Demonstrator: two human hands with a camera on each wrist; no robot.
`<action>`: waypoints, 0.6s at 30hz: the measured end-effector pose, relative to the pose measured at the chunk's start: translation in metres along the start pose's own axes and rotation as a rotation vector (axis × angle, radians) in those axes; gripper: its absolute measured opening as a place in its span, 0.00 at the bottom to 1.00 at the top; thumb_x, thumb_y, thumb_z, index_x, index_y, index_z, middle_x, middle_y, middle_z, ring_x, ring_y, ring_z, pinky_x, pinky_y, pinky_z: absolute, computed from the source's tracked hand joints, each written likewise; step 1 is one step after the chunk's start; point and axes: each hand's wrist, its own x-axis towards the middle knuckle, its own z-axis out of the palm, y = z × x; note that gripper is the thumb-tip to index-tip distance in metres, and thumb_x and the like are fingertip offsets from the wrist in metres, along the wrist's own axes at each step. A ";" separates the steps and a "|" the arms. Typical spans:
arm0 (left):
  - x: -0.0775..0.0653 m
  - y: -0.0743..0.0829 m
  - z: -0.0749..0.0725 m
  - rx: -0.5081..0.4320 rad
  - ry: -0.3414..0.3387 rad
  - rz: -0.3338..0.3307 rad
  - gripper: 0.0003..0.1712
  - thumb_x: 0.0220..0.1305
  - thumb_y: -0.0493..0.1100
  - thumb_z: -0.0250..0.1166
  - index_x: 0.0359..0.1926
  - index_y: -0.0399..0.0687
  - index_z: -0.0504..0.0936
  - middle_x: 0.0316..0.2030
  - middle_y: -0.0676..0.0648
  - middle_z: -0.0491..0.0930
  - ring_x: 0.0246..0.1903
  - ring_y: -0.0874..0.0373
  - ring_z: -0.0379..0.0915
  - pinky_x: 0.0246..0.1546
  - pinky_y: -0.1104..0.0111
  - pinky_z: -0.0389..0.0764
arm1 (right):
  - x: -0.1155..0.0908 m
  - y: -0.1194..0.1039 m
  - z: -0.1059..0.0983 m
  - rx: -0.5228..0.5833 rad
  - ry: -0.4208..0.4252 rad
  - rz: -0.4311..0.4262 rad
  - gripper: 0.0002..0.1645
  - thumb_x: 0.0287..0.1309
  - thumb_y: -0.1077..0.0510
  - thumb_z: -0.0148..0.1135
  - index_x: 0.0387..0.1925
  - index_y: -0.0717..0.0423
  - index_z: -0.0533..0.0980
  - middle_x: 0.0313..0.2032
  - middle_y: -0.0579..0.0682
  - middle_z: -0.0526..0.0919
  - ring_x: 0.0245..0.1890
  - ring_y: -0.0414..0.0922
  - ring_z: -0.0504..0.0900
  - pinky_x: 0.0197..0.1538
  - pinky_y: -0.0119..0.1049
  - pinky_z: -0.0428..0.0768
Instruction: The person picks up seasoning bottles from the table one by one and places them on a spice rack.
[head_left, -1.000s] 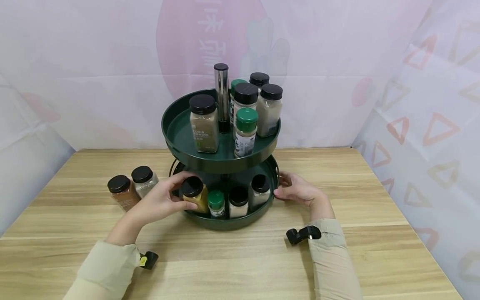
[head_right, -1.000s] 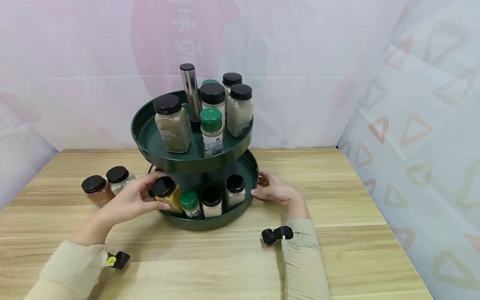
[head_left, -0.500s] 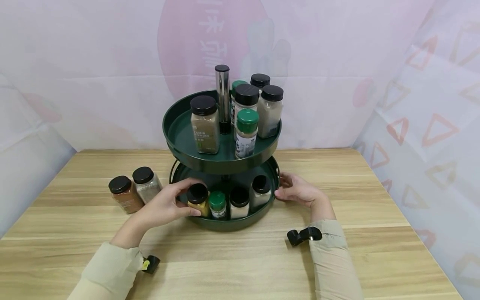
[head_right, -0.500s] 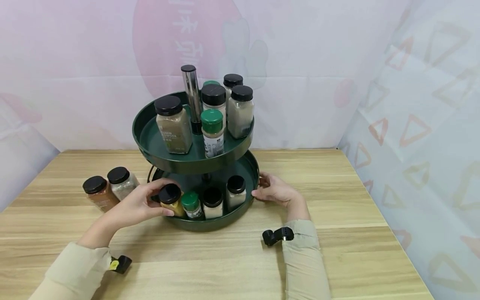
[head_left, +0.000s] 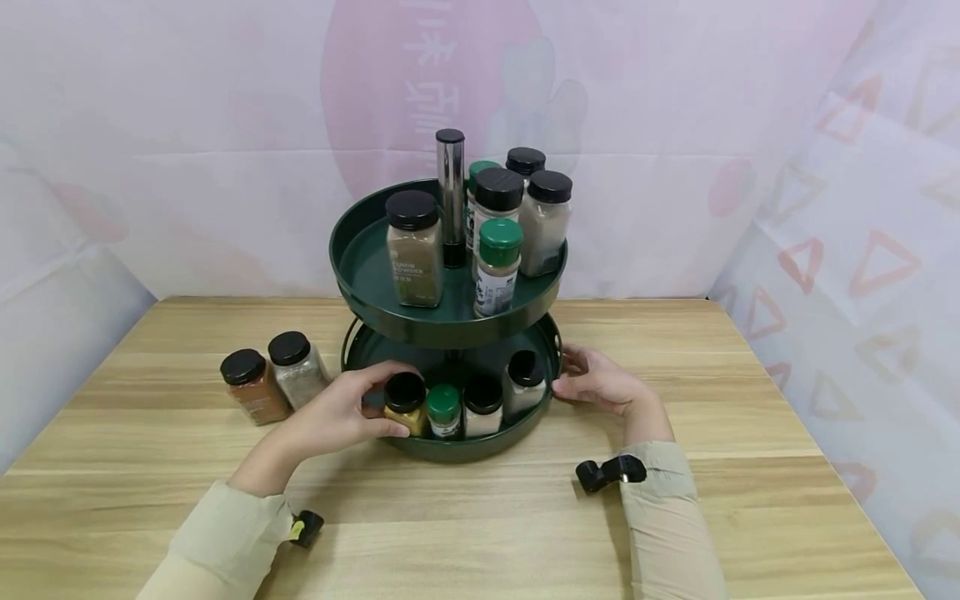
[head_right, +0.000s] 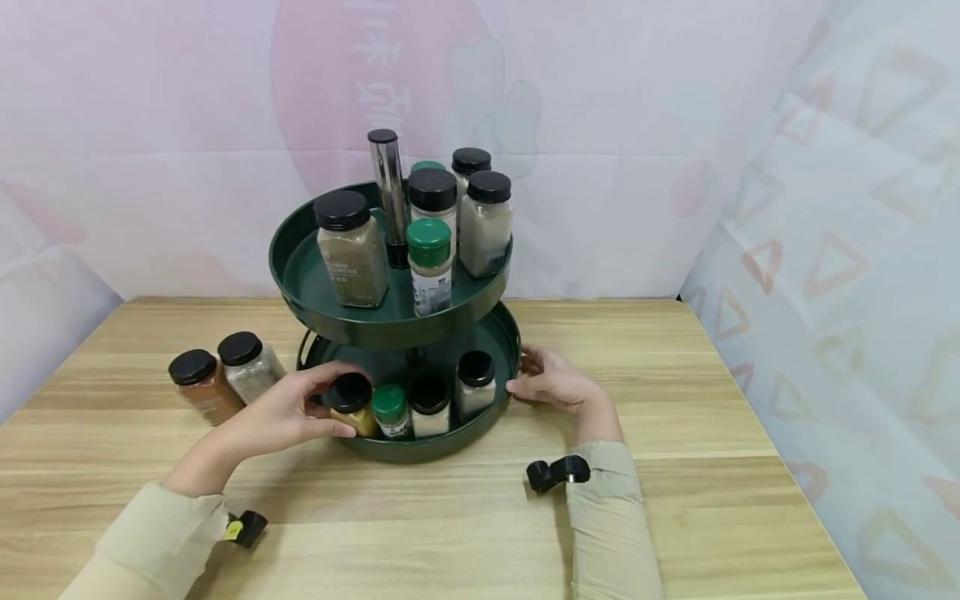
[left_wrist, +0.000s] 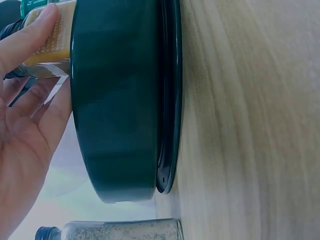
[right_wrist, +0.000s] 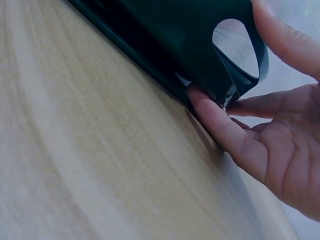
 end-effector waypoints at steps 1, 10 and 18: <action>0.000 0.000 0.000 -0.001 -0.004 0.000 0.37 0.51 0.41 0.78 0.63 0.49 0.74 0.57 0.47 0.79 0.53 0.57 0.77 0.40 0.70 0.85 | 0.000 0.000 0.000 0.001 0.000 -0.002 0.54 0.62 0.66 0.60 0.77 0.66 0.36 0.76 0.70 0.45 0.64 0.47 0.68 0.55 0.27 0.78; -0.003 0.001 -0.002 0.032 -0.019 -0.013 0.37 0.56 0.46 0.75 0.66 0.48 0.71 0.61 0.47 0.76 0.59 0.48 0.75 0.48 0.65 0.85 | -0.001 -0.001 0.001 0.009 0.009 -0.001 0.55 0.62 0.66 0.61 0.77 0.66 0.36 0.75 0.70 0.47 0.64 0.48 0.68 0.55 0.27 0.78; -0.026 -0.002 -0.027 0.052 0.108 0.049 0.33 0.60 0.41 0.72 0.65 0.49 0.72 0.61 0.45 0.76 0.60 0.59 0.76 0.54 0.58 0.82 | -0.001 -0.002 0.001 0.014 0.007 -0.002 0.55 0.61 0.66 0.61 0.77 0.66 0.36 0.75 0.70 0.46 0.64 0.48 0.68 0.55 0.27 0.78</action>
